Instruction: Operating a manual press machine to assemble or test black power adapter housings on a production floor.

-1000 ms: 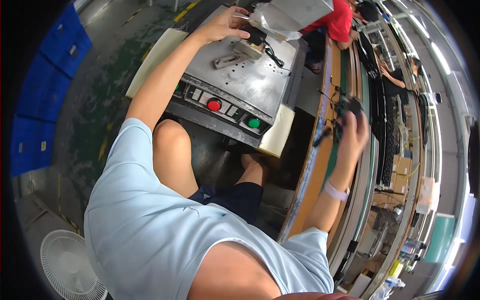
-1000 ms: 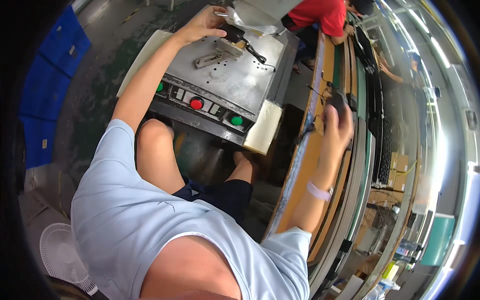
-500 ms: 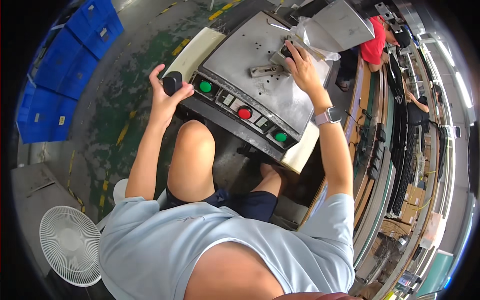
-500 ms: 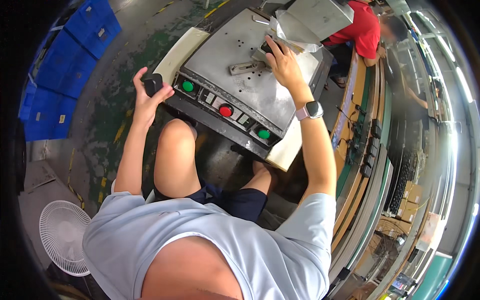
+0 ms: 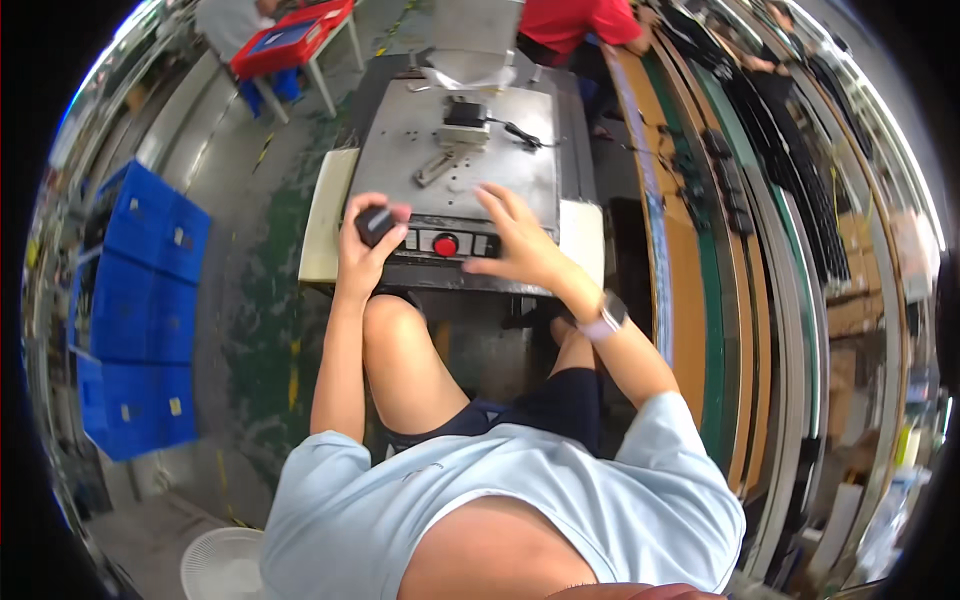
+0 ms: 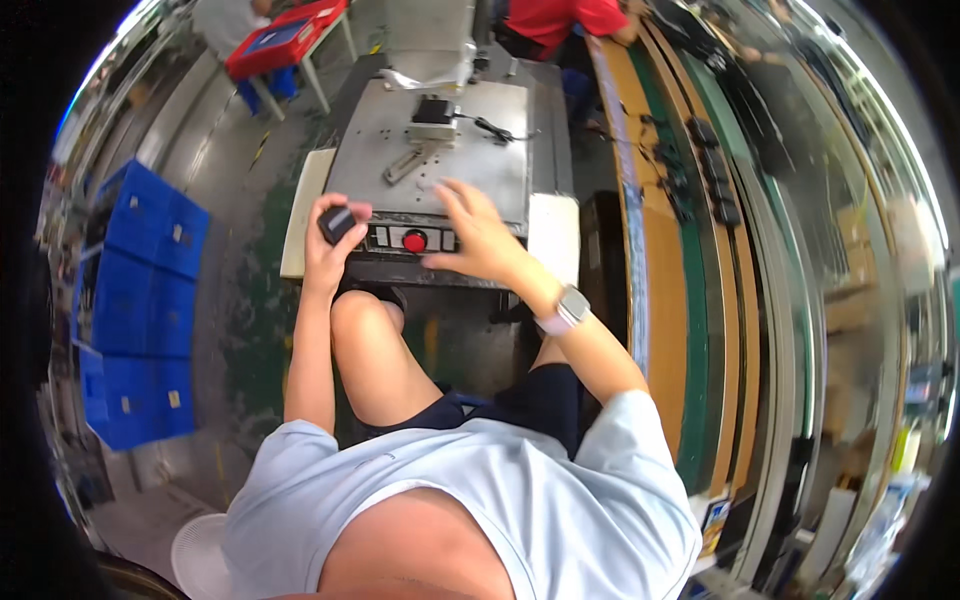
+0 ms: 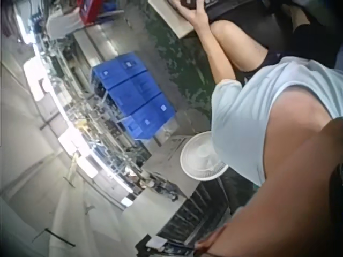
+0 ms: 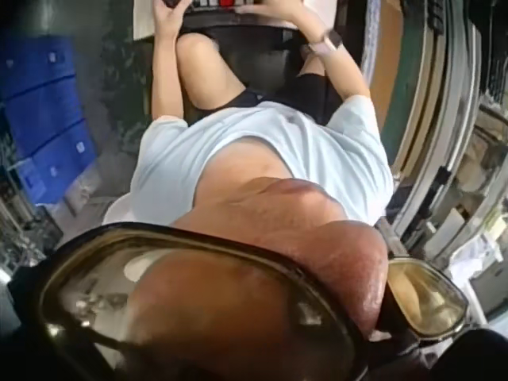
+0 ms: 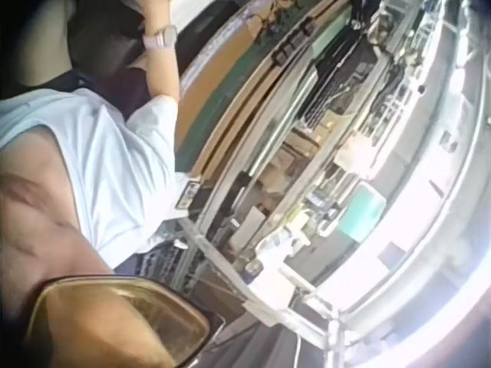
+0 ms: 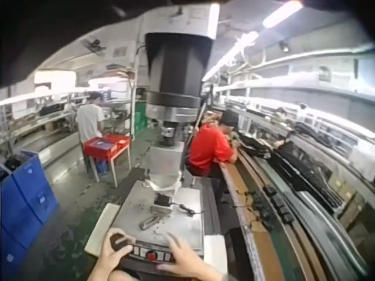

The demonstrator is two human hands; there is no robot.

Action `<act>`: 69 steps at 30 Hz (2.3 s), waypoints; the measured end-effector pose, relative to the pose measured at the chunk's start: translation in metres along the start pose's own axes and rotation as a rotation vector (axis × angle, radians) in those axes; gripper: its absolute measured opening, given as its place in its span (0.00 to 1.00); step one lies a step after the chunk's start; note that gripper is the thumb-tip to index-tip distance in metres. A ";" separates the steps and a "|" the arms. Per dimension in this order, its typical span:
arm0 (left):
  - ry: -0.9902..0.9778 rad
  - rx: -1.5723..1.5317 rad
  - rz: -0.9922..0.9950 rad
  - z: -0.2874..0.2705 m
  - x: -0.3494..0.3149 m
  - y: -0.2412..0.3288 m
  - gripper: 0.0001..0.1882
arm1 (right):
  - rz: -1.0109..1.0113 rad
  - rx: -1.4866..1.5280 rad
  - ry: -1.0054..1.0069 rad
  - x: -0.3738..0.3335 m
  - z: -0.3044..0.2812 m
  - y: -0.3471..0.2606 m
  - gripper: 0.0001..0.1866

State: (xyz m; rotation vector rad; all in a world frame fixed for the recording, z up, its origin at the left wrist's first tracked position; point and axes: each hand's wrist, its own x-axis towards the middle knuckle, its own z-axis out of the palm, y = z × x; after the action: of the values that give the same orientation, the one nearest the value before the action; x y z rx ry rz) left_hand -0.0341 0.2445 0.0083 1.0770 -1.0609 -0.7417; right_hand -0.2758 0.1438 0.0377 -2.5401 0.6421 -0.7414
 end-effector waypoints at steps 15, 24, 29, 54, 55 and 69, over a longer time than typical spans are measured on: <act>0.163 0.725 0.013 -0.034 -0.005 -0.039 0.20 | 0.115 -0.603 -0.123 -0.033 -0.017 0.061 0.61; 0.121 0.506 -0.018 -0.047 -0.016 -0.049 0.22 | 0.248 -0.505 -0.111 -0.015 -0.014 0.055 0.59; 0.043 -0.123 0.032 0.021 0.007 0.039 0.22 | -0.057 0.205 0.186 0.003 -0.012 0.008 0.47; -0.677 0.706 -0.223 0.068 -0.028 0.039 0.18 | 0.997 -1.073 0.406 -0.278 -0.411 0.284 0.33; -0.652 0.732 -0.251 0.066 -0.032 0.041 0.18 | 1.085 -0.745 0.347 -0.197 -0.380 0.283 0.41; -0.672 0.699 -0.418 0.073 -0.026 0.033 0.18 | 1.246 -0.868 0.331 -0.089 -0.296 0.394 0.40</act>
State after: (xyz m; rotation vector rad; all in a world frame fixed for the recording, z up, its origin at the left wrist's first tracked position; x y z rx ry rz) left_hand -0.1116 0.2547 0.0383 1.7400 -1.7721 -1.1544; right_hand -0.6370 -0.2029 0.0334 -1.8814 2.7177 -0.3978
